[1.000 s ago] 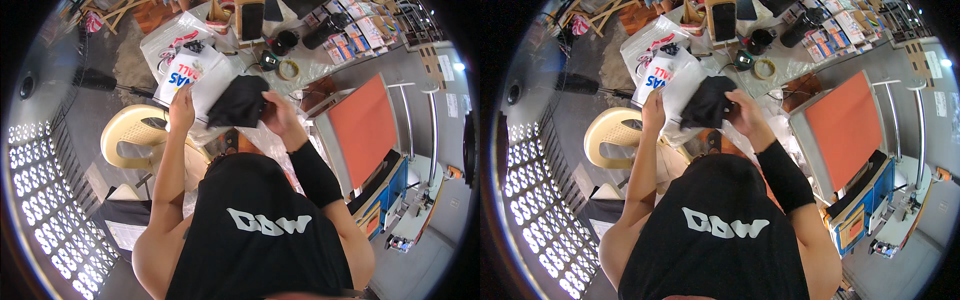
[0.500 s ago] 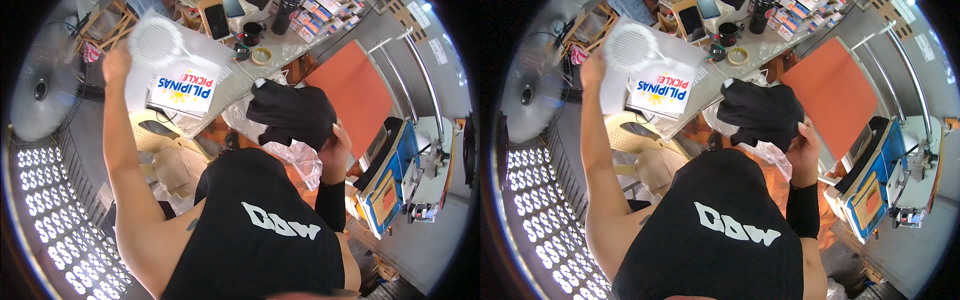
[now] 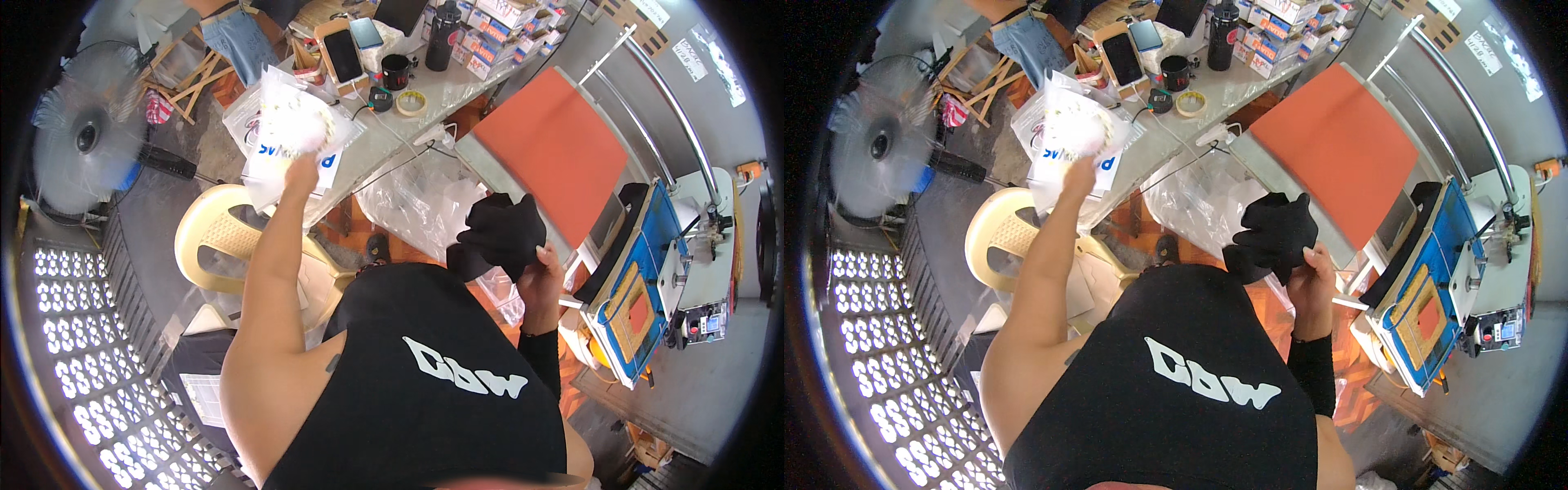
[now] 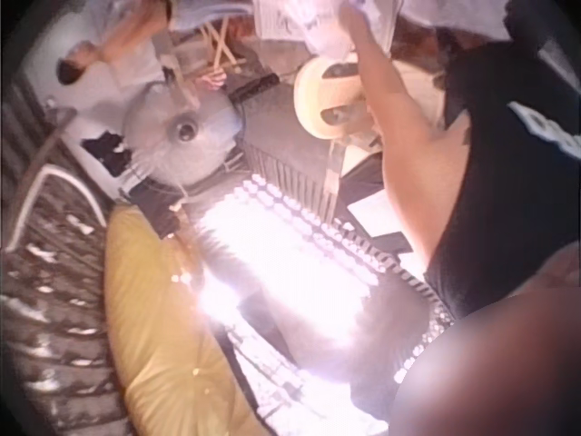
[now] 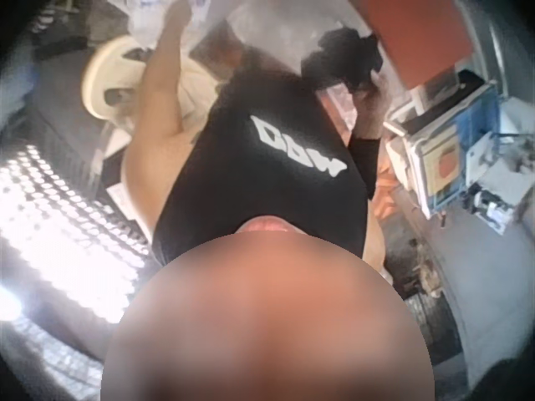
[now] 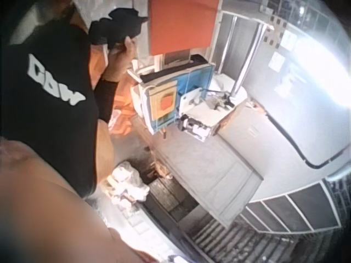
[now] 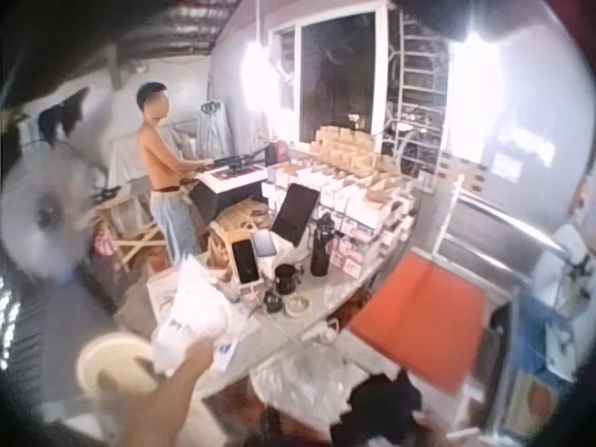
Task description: The person places a black t-shirt on a heat press, aligns a tennis racket graphic transfer, and uses the press to apply the design. They repeat the process on a second t-shirt, adjusting the transfer and operating the press between shirts.
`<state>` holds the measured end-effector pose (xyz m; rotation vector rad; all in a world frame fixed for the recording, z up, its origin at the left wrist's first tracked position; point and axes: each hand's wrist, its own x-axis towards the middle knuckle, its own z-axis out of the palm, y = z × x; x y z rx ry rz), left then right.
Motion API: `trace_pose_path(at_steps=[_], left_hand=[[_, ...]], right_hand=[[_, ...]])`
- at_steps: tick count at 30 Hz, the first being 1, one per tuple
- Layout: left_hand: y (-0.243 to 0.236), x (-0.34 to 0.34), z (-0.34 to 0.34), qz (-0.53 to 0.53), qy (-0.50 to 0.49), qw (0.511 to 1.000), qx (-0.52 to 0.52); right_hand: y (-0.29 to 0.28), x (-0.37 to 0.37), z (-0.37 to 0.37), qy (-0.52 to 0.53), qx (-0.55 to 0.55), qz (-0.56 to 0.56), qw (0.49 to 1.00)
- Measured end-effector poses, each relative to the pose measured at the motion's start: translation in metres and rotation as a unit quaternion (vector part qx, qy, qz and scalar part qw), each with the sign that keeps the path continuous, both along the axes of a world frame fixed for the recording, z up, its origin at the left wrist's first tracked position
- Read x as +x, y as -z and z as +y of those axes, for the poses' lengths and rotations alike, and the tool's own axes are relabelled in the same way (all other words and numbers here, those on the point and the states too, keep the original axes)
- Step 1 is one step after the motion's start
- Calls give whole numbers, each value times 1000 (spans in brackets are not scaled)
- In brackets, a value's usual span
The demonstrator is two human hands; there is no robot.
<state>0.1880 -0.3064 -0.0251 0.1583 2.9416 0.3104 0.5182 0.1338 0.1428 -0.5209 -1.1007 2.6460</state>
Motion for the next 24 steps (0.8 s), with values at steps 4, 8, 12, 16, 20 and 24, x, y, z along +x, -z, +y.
trace_pose_path(at_steps=[4, 8, 12, 16, 20, 24], left_hand=[[23, 58, 72, 190, 73, 977, 62], [-4, 148, 206, -367, 23, 778, 509], [-67, 180, 266, -537, -31, 516, 667], [-130, 169, 268, -196, 325, 732, 565], [-171, 202, 272, -87, 515, 724, 450], [-200, 215, 278, 5, 548, 751, 369]], right_hand=[[-6, 10, -10, 30, 27, -4, 999], [-6, 15, -19, -31, -1, 36, 999], [-3, 25, -22, -59, 121, 16, 991], [-19, 41, 7, 115, 529, -81, 837], [-29, 59, 0, -4, 621, 35, 783], [-32, 69, 0, -45, 639, -162, 750]])
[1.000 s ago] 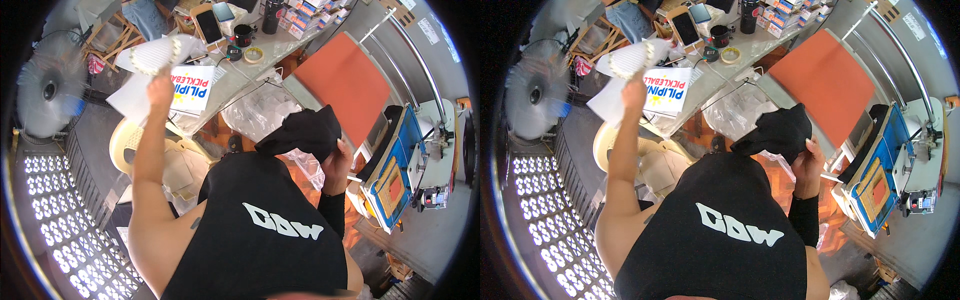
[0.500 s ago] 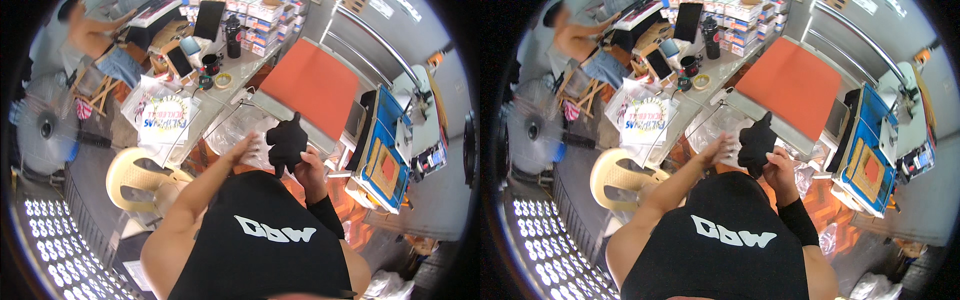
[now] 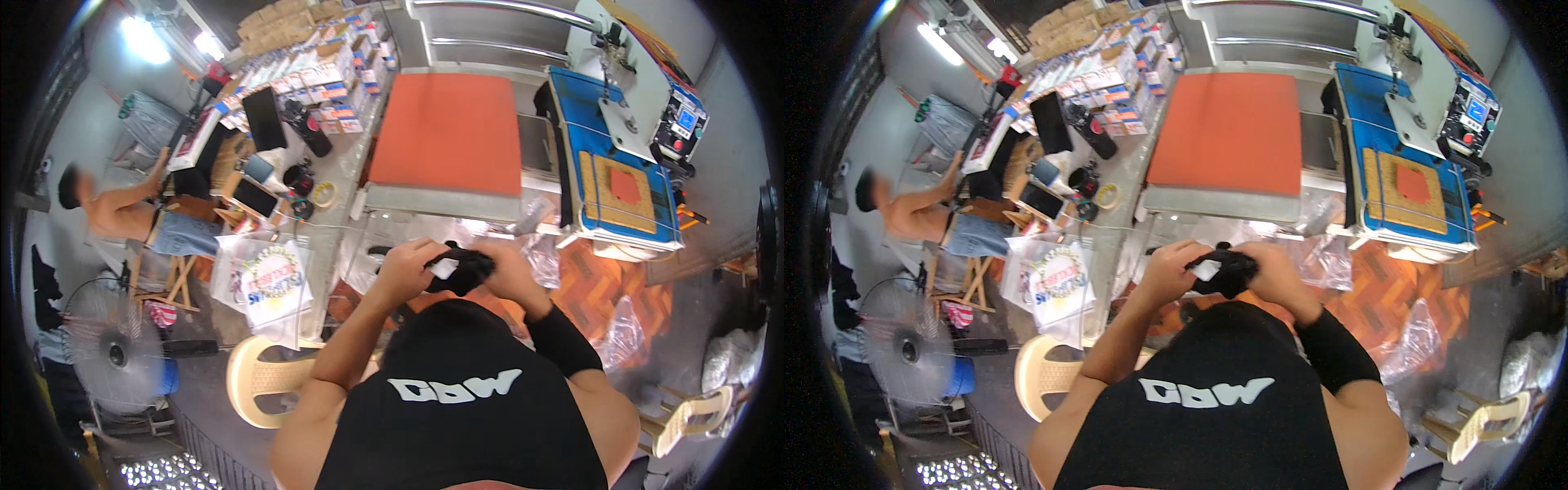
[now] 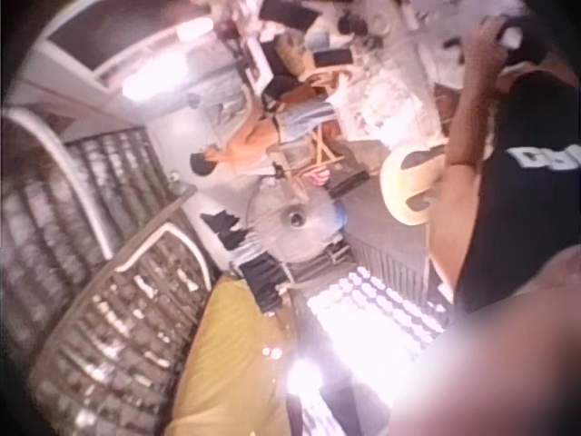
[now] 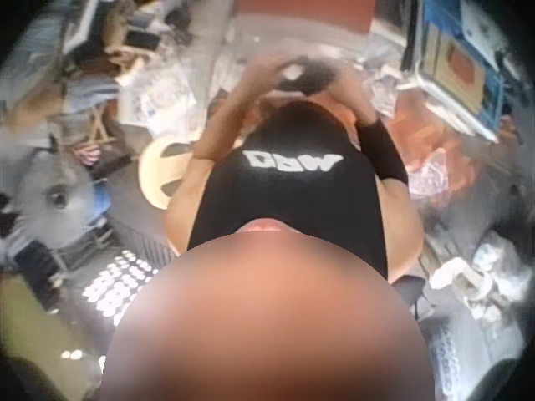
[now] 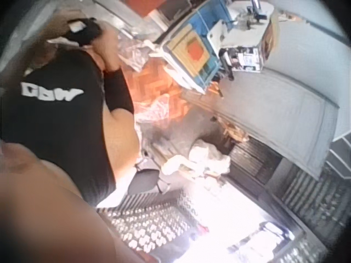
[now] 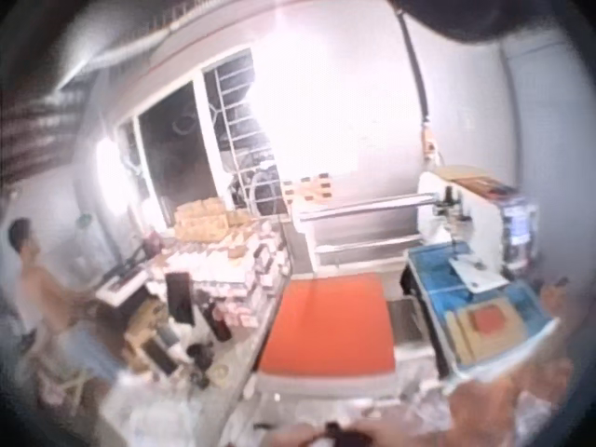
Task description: The person places a black t-shirt on a heat press, aligns a tennis racket graphic transfer, and uses the press to apply the design. They repeat the process on a second t-shirt, adjusting the transfer and operating the press between shirts.
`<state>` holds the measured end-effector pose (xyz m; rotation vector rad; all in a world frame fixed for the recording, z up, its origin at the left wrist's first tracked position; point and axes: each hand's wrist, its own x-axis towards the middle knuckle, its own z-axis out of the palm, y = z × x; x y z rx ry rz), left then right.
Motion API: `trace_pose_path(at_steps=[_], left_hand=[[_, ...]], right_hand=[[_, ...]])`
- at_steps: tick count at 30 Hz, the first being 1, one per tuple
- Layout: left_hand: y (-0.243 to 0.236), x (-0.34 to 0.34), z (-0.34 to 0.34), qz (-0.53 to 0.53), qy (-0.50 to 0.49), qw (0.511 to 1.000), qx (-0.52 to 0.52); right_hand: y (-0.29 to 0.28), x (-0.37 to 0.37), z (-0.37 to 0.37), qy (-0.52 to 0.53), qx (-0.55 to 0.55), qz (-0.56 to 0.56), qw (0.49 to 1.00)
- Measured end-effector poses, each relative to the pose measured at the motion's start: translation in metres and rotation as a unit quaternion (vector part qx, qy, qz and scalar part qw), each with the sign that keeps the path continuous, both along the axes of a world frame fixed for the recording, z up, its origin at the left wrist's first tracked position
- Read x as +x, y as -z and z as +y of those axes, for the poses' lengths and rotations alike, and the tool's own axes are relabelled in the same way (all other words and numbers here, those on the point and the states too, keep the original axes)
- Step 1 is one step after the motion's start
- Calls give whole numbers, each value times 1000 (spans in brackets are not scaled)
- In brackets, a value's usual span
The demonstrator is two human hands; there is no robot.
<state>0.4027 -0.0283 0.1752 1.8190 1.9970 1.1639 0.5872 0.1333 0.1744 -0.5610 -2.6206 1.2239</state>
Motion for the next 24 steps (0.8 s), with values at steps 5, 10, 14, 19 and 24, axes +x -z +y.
trace_pose_path(at_steps=[5, 10, 14, 19, 24], left_hand=[[-10, -27, -18, 9, -57, 998, -34], [1, -51, -21, -27, -48, 997, 50], [1, -69, -31, -243, -113, 962, 50], [-23, -100, -54, -258, -159, 952, 39], [-44, -122, -50, 74, -85, 989, -99]], right_hand=[[6, 31, 31, 37, -3, 151, 988], [3, 63, 32, -12, -227, 166, 960], [-20, 76, 49, -5, -200, 131, 971], [-36, 82, 81, 76, -107, 99, 986], [-40, 80, 129, 321, 10, 213, 923]])
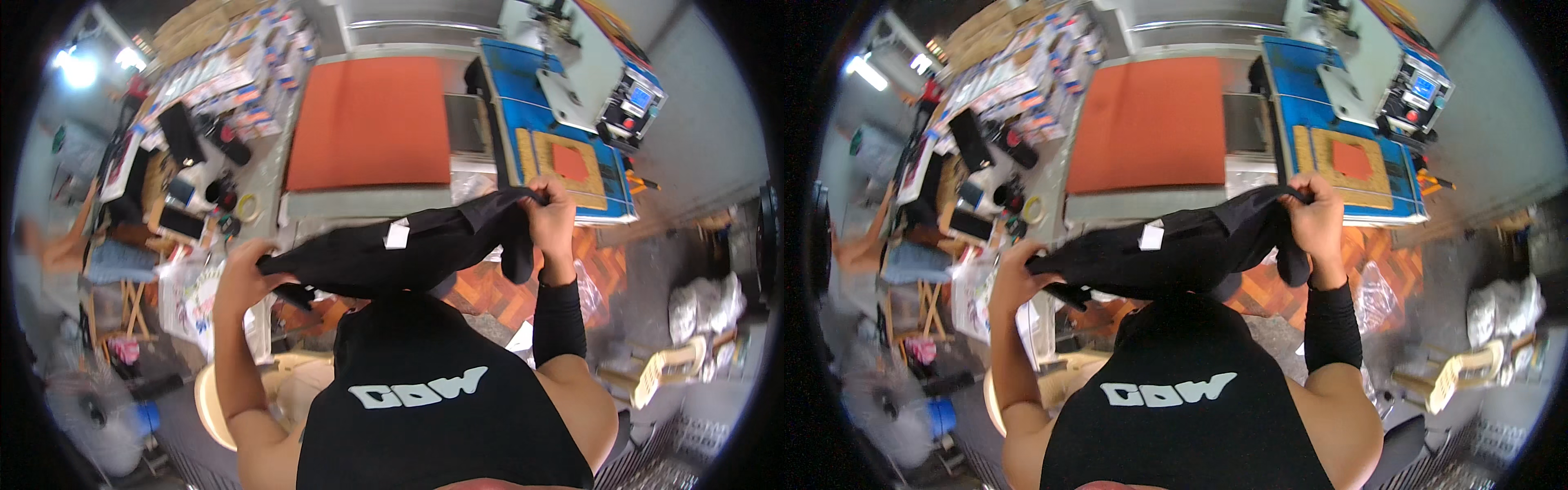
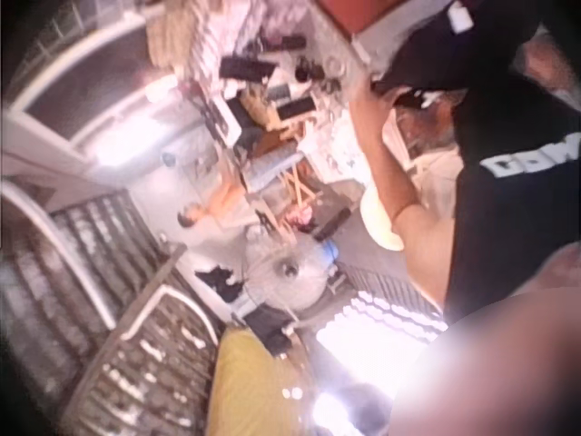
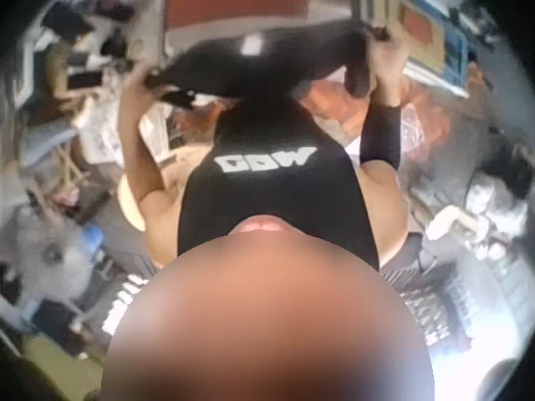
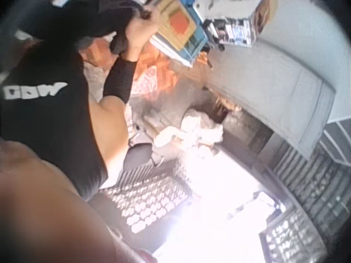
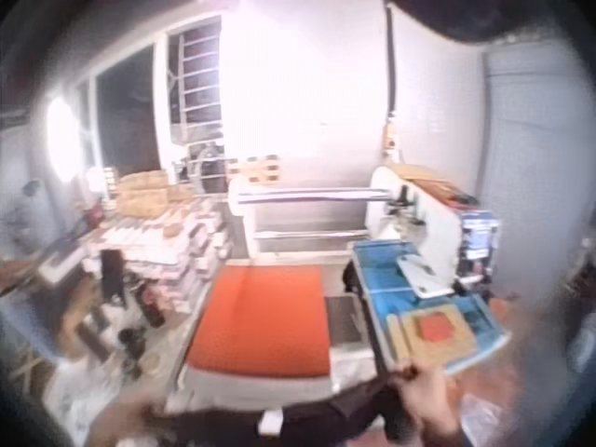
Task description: The person places a black t-shirt on a heat press, aligns a tennis racket graphic transfer, and uses the press to apply the design. They repeat the process on a second t-shirt, adjusting the transfer and operating the press between shirts.
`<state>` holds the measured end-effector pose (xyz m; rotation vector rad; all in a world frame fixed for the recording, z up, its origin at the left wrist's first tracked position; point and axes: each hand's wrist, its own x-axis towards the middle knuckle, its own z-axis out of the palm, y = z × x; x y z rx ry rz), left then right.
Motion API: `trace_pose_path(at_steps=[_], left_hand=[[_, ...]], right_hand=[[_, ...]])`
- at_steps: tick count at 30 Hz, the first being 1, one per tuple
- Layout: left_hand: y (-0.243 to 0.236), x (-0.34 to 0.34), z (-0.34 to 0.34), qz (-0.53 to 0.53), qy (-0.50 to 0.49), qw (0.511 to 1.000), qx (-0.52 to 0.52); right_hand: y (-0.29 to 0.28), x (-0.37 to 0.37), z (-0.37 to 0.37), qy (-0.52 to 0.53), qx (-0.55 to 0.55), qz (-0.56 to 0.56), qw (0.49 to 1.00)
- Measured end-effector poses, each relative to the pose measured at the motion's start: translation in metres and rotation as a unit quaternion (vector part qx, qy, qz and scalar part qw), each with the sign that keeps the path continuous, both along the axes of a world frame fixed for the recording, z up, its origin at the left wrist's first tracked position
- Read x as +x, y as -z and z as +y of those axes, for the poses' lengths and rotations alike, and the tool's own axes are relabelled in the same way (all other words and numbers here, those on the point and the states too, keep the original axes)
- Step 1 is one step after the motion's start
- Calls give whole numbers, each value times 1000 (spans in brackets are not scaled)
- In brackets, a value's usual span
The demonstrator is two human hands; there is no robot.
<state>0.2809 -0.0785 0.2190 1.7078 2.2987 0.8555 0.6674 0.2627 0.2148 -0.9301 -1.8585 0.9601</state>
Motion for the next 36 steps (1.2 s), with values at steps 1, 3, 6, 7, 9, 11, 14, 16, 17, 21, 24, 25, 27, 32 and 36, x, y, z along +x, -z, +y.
trace_pose_path(at_steps=[1, 3, 6, 7, 9, 11, 14, 16, 17, 21, 24, 25, 27, 32, 36], left_hand=[[-4, -13, 2, 11, -7, 1000, -20], [-10, -43, 1, 6, -35, 999, 9], [-5, -95, -1, -167, -106, 978, 69], [-3, -113, 1, -219, -81, 968, 89], [-6, -153, 2, -312, 22, 945, 98], [-3, -180, 11, -328, -10, 944, 48], [-2, -219, 26, -276, -1, 960, 43], [0, -239, 31, -313, 36, 938, 144], [2, -247, 34, -279, 10, 950, 137], [11, -278, 51, -276, 7, 960, 47], [13, -292, 61, -381, 35, 911, 154], [13, -296, 65, -411, 41, 898, 152], [9, -301, 67, -429, 95, 884, 160], [-24, -325, 94, -231, 25, 931, 282], [-15, -356, 213, -101, -71, 981, 153]], right_hand=[[-2, -2, 11, 7, -2, 59, 998], [-7, -4, 22, -61, 19, -24, 998], [-14, -16, 26, -72, -12, -170, 983], [-19, -20, 27, -64, -26, -226, 972], [-33, -25, 30, -67, -18, -203, 977], [-45, -37, 38, -75, -14, -217, 973], [-57, -51, 45, -110, -47, -350, 929], [-57, -57, 46, -74, -92, -210, 970], [-54, -59, 44, -57, -125, -134, 981], [-45, -61, 39, 17, -195, -179, 964], [-48, -63, 40, 33, -260, -201, 944], [-51, -64, 42, 39, -285, -235, 928], [-66, -61, 46, -3, -228, -241, 943], [-121, -53, 101, -64, -44, -135, 988], [-98, -133, 217, -22, 111, -248, 962]])
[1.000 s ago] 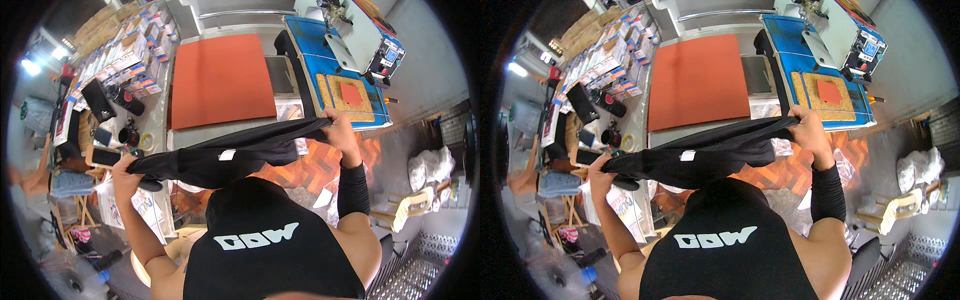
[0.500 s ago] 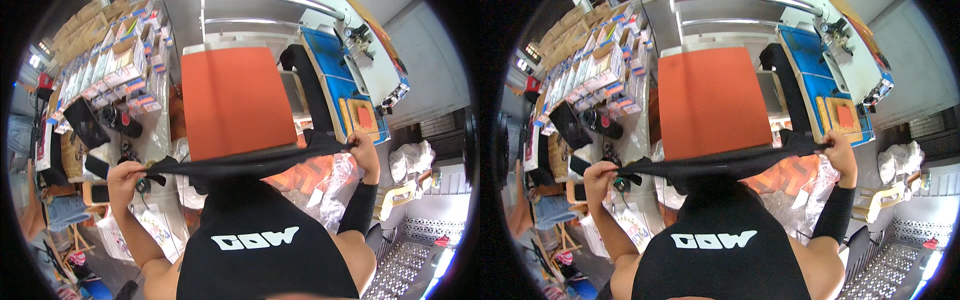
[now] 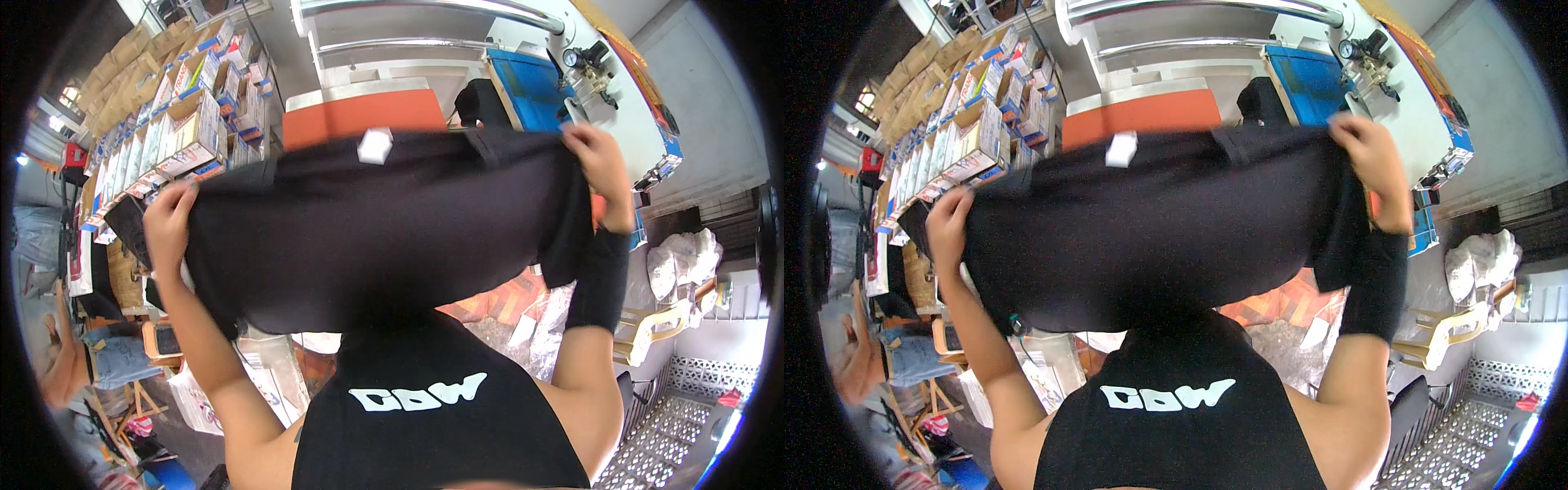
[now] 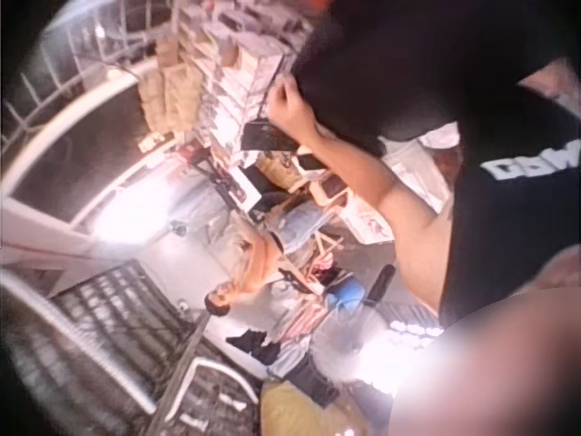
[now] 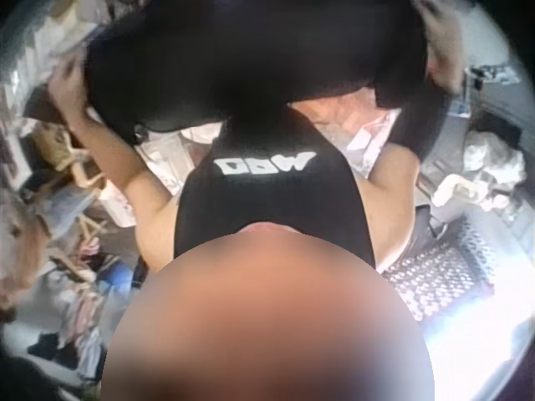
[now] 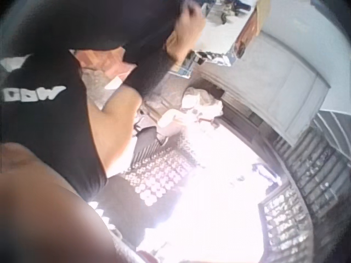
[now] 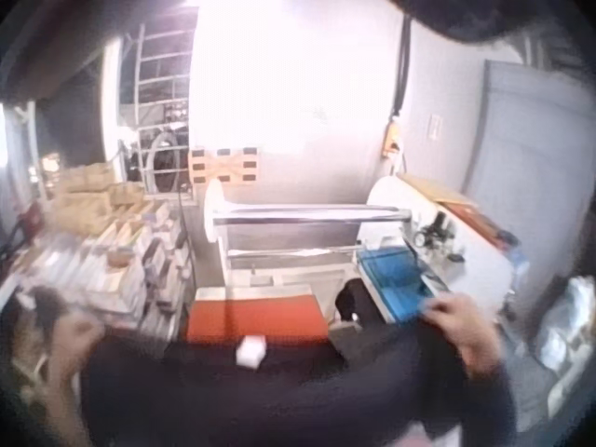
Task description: The person places a black t-shirt on a heat press, aligns a tennis racket graphic transfer, and uses the press to apply the design. They repeat the process on a second t-shirt, adjusting the transfer and operating the press between shirts.
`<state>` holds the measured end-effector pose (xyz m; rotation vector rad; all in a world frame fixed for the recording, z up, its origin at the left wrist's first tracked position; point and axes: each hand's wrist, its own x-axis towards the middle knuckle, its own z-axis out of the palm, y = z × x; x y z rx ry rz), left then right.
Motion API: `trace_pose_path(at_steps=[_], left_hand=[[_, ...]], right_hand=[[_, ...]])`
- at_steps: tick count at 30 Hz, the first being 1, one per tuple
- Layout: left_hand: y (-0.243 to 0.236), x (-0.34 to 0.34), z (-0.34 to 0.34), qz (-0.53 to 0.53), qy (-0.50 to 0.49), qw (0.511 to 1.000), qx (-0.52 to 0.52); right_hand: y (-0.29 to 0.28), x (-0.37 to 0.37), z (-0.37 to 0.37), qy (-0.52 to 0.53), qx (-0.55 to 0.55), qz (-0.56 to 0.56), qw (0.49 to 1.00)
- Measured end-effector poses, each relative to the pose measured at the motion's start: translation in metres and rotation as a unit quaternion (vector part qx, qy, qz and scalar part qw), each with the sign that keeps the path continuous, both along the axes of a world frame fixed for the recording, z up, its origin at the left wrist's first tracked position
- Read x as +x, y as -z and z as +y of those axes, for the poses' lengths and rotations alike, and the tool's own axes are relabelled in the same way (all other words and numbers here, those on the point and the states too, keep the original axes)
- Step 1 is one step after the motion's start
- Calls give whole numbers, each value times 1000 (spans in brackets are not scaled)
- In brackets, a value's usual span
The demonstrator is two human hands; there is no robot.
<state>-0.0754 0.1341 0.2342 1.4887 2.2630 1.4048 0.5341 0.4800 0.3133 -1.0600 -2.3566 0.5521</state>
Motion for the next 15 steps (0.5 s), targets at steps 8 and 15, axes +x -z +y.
trace_pose_path(at_steps=[8, 15], left_hand=[[198, 33, 49, -53, -25, 998, 34], [311, 144, -45, -740, -53, 648, -172]], right_hand=[[201, -88, -2, 14, 107, 51, 993], [304, -30, -114, 275, -706, 296, 581]])
